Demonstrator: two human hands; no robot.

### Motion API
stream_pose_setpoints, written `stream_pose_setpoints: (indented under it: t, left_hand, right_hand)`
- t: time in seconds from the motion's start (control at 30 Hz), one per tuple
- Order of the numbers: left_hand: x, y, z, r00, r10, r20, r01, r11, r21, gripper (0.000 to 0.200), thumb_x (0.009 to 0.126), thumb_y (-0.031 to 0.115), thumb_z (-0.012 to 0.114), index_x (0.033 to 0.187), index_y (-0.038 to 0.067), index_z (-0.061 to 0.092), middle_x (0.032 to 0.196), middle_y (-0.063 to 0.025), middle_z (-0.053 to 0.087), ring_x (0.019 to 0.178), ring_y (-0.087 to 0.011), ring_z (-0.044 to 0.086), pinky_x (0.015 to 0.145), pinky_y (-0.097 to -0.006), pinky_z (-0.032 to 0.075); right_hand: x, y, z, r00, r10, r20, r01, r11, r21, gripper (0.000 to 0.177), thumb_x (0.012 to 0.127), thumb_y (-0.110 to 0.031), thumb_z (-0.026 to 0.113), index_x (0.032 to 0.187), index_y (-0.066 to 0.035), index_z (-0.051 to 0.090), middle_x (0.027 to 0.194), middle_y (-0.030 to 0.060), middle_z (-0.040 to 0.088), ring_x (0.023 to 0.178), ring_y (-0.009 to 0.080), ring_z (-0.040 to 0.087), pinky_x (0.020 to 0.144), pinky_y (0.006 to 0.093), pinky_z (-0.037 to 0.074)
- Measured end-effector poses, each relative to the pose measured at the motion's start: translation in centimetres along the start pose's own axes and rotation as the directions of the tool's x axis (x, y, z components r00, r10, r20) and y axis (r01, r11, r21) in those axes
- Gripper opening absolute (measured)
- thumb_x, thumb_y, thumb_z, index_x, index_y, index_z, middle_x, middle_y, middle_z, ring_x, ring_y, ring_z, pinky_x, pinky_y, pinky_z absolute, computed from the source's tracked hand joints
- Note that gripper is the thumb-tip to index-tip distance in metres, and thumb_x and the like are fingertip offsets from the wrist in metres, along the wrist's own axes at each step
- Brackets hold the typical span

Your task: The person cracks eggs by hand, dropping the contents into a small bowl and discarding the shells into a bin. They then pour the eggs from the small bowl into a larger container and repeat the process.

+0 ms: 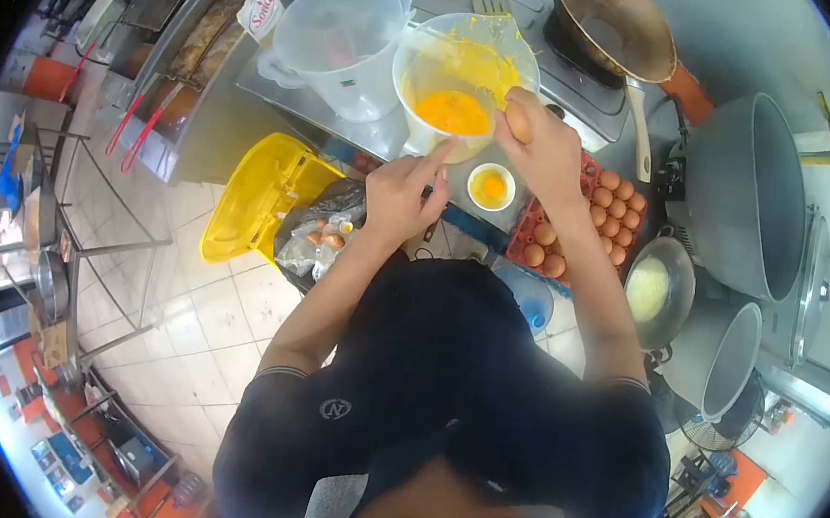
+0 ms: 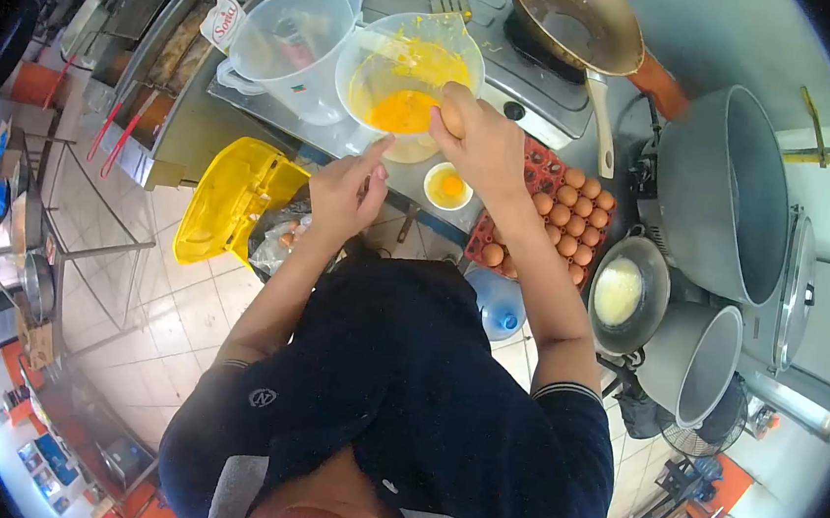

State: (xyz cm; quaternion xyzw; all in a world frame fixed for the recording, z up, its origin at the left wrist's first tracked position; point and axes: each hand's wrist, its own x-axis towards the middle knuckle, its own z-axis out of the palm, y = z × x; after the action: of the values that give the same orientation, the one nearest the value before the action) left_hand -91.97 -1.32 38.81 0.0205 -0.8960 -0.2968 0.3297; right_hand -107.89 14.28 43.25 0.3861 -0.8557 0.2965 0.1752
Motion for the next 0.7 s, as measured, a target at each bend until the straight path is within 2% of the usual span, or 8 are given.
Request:
stream_pose_setpoints:
  t: [0.07,0.1,0.17,0.2,0.3,0.5,0.57,0.7]
  left_hand:
    - [-0.5,0.6,0.1,0.999,0.035,0.018,-0.035,0.999,0.003,0.048,0.088,0.011,0.067,0.135,0.01,0.067,0.071,-0.0069,0.067,0.059,-0.0237,0.065,0.057,-0.0379,0.053]
    - [-0.1,1.5,0.3,0.996,0.074,0.05,-0.071,0.996,-0.062,0.045,0.089,0.012,0.067,0.134,0.009,0.066,0.077,-0.0076,0.069,0.063,-0.0257,0.067,0.06,-0.039,0.054]
    - [0.2,2.9,1.6,0.992,0.104,0.074,-0.094,0.987,-0.127,0.043,0.091,0.013,0.067,0.134,0.008,0.066,0.082,-0.0083,0.072,0.067,-0.0277,0.069,0.062,-0.0401,0.056]
    - [0.5,3.5,2.9,0.992,-0.004,0.13,0.034,0.972,-0.231,0.044,0.092,0.013,0.068,0.135,0.008,0.065,0.083,-0.0074,0.071,0.06,-0.0239,0.064,0.059,-0.037,0.053]
    - [0.8,2.7,6.4,0.952,-0.134,0.276,0.242,0.881,-0.406,0.048,0.093,0.017,0.073,0.139,0.007,0.062,0.09,-0.0082,0.072,0.058,-0.0181,0.061,0.058,-0.032,0.051]
    - [0.3,0.3,8.5,0.852,-0.201,0.483,0.428,0.798,-0.423,0.047,0.09,0.012,0.076,0.135,0.005,0.065,0.087,-0.0064,0.071,0.06,-0.0086,0.059,0.059,-0.0266,0.05]
    - [0.0,-0.6,8.8,0.836,-0.189,0.515,0.442,0.788,-0.429,0.047,0.091,0.011,0.075,0.136,0.005,0.065,0.087,-0.008,0.071,0.06,-0.0072,0.06,0.06,-0.0257,0.051]
    - [-0.1,-1.6,9.9,0.898,0.01,0.439,0.126,0.952,-0.28,0.047,0.085,0.016,0.078,0.13,0.007,0.066,0.091,-0.0142,0.072,0.07,-0.0233,0.07,0.065,-0.0358,0.057]
  right_hand:
    - [-0.4,0.0,-0.7,0.996,0.06,-0.068,-0.026,0.91,0.414,0.027,0.096,-0.03,0.072,0.115,-0.014,0.061,0.072,0.0111,0.065,0.054,0.0274,0.065,0.048,0.0358,0.048]
    - [-0.9,0.3,-1.1,0.996,0.06,-0.065,-0.028,0.911,0.412,0.027,0.096,-0.03,0.072,0.115,-0.014,0.061,0.072,0.0111,0.065,0.054,0.0274,0.065,0.048,0.0358,0.048]
    - [-2.6,1.2,-2.6,0.798,0.43,0.422,-0.579,0.356,0.733,0.027,0.102,-0.031,0.068,0.113,-0.011,0.054,0.07,0.0042,0.055,0.047,0.0135,0.051,0.044,0.028,0.038]
    - [-3.6,1.5,-2.7,0.723,0.435,0.537,-0.671,0.254,0.697,0.032,0.106,-0.04,0.06,0.113,-0.011,0.049,0.072,-0.0018,0.047,0.049,0.0045,0.038,0.042,0.023,0.027]
    - [-6.8,3.9,-0.5,0.555,0.393,0.733,-0.82,0.109,0.562,0.037,0.106,-0.047,0.056,0.112,-0.011,0.05,0.071,-0.003,0.044,0.048,0.0045,0.035,0.043,0.0226,0.022]
    - [-9.8,6.5,1.8,0.407,0.298,0.863,-0.91,0.052,0.411,0.039,0.105,-0.044,0.056,0.119,-0.008,0.056,0.079,-0.0019,0.052,0.064,0.0061,0.046,0.056,0.0225,0.036]
    - [-10.6,6.5,2.5,0.6,0.259,0.757,-0.772,0.437,0.462,0.041,0.103,-0.04,0.059,0.12,-0.003,0.057,0.092,0.0033,0.064,0.077,0.0141,0.059,0.067,0.0293,0.048]
    - [-11.2,7.0,3.6,0.736,0.203,0.645,-0.619,0.588,0.521,0.043,0.099,-0.034,0.062,0.124,0.0,0.057,0.106,0.0117,0.069,0.094,0.0223,0.065,0.082,0.0362,0.052]
